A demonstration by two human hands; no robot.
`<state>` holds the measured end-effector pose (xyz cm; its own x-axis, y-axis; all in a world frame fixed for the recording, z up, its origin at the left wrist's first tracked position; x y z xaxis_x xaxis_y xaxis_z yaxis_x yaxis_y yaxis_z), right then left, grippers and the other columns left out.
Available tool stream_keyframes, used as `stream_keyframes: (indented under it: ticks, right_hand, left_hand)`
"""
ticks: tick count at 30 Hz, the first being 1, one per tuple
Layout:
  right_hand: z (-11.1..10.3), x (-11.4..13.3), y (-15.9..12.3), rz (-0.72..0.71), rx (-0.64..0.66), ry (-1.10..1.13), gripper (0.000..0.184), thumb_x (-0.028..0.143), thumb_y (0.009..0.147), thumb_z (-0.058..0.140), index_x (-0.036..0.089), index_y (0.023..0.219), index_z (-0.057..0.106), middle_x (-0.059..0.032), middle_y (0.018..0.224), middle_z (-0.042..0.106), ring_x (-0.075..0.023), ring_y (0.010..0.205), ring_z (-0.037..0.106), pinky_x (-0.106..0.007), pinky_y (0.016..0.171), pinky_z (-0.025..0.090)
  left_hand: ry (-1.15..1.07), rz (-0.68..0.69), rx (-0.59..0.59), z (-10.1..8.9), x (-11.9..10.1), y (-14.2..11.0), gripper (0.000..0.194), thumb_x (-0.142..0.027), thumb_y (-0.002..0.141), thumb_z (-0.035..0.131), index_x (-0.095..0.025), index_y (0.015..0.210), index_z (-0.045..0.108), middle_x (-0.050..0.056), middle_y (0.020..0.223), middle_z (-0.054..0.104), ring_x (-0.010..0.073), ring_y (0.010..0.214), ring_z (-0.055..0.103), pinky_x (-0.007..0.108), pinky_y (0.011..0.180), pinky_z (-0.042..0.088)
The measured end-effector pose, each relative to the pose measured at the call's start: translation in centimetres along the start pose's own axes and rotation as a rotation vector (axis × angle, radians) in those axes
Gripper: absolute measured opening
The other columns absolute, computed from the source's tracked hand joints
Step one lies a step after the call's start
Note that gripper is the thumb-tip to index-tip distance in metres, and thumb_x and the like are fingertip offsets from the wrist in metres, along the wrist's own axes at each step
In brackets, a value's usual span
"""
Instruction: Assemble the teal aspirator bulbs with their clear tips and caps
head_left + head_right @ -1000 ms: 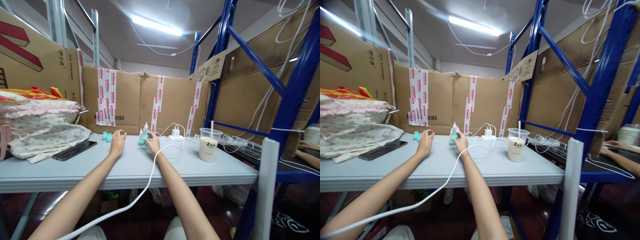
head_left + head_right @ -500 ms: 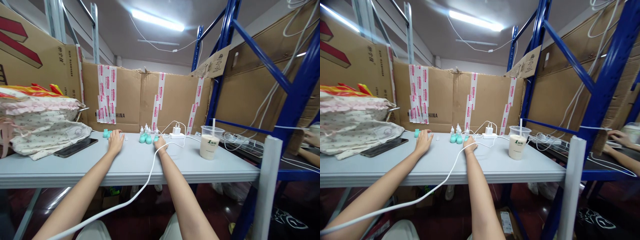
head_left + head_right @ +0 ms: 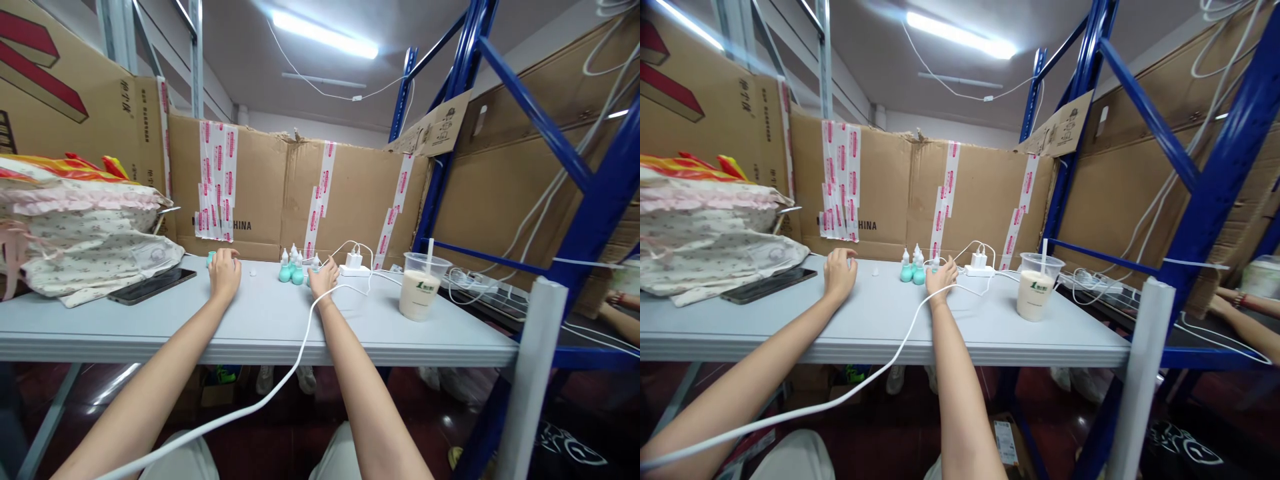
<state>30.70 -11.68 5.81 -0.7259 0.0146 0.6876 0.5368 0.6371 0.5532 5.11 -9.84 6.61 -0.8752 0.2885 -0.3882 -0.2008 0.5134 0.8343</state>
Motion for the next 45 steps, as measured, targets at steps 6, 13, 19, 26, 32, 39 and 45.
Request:
stream_keyframes:
  ticks: [6,13,19,26,32,39,45]
  right_hand:
    - [-2.0,4.3,-2.3,-0.593,-0.154,-0.052,0.034,0.017,0.083,0.035,0.015,0.115,0.046,-0.0128,0.121,0.044,-0.0222,0.112,0.038,-0.034,0.093,0.029]
    - [6.3,8.5,-6.3,-1.118,0.351,-0.291,0.037,0.008,0.079,0.038,0.020,0.112,0.049,-0.0082,0.112,0.050,-0.0198,0.100,0.044,-0.031,0.081,0.036]
    - [11.5,10.3,-4.7,-0.841,0.371,-0.415,0.034,0.013,0.084,0.038,0.021,0.113,0.054,-0.0117,0.117,0.051,-0.0225,0.106,0.044,-0.036,0.084,0.032]
    - [12.6,9.6,-4.0,-0.769,0.478,-0.406,0.023,0.018,0.086,0.042,0.020,0.101,0.059,-0.0088,0.098,0.064,-0.0200,0.097,0.054,-0.035,0.085,0.029]
    - [11.8,9.6,-4.2,-0.687,0.526,-0.400,0.017,0.014,0.082,0.048,0.018,0.084,0.064,-0.0091,0.091,0.067,-0.0184,0.090,0.059,-0.031,0.082,0.031]
    - [11.6,9.4,-4.2,-0.619,0.537,-0.381,0.025,0.013,0.081,0.048,0.021,0.099,0.062,-0.0081,0.100,0.066,-0.0197,0.099,0.057,-0.033,0.083,0.034]
    - [11.8,8.9,-4.3,-0.577,0.583,-0.376,0.023,0.017,0.083,0.046,0.020,0.095,0.065,-0.0097,0.107,0.062,-0.0201,0.100,0.056,-0.033,0.084,0.037]
  left_hand:
    - [-0.018,-0.083,-0.052,-0.7,0.3,0.2,0.017,-0.016,0.079,0.038,-0.018,0.088,0.053,0.009,0.095,0.057,0.0255,0.096,0.050,0.038,0.081,0.039]
    - [-0.004,-0.404,-0.191,-1.8,2.5,0.2,0.018,-0.013,0.077,0.040,-0.018,0.089,0.053,0.010,0.101,0.058,0.0280,0.101,0.049,0.041,0.081,0.039]
    - [0.007,-0.557,-0.195,-1.6,3.4,0.2,0.025,-0.013,0.077,0.042,-0.018,0.101,0.047,0.009,0.098,0.061,0.0292,0.101,0.050,0.042,0.079,0.039]
    - [0.090,-0.471,-0.082,-0.5,3.0,0.3,0.023,-0.015,0.079,0.041,-0.017,0.101,0.047,0.012,0.104,0.059,0.0286,0.104,0.049,0.041,0.083,0.038]
    - [0.153,-0.392,0.090,0.7,2.9,0.1,0.022,-0.017,0.079,0.040,-0.017,0.100,0.048,0.012,0.101,0.060,0.0289,0.102,0.050,0.042,0.083,0.037]
    - [0.132,-0.368,0.222,1.9,4.0,-0.3,0.018,-0.020,0.076,0.046,-0.018,0.093,0.049,0.017,0.100,0.060,0.0334,0.102,0.051,0.048,0.081,0.037]
    - [0.127,-0.338,0.266,2.5,3.9,-0.5,0.016,-0.018,0.074,0.046,-0.019,0.090,0.050,0.016,0.098,0.060,0.0329,0.101,0.051,0.049,0.082,0.037]
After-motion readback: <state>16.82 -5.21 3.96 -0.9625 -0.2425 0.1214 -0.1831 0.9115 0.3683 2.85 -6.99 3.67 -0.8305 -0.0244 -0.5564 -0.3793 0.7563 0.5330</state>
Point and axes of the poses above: each hand's wrist, its own y-axis towards the middle knuckle, its own z-axis out of the palm, x = y × z, the point moved 4 cm from there along y, towards the middle knuckle
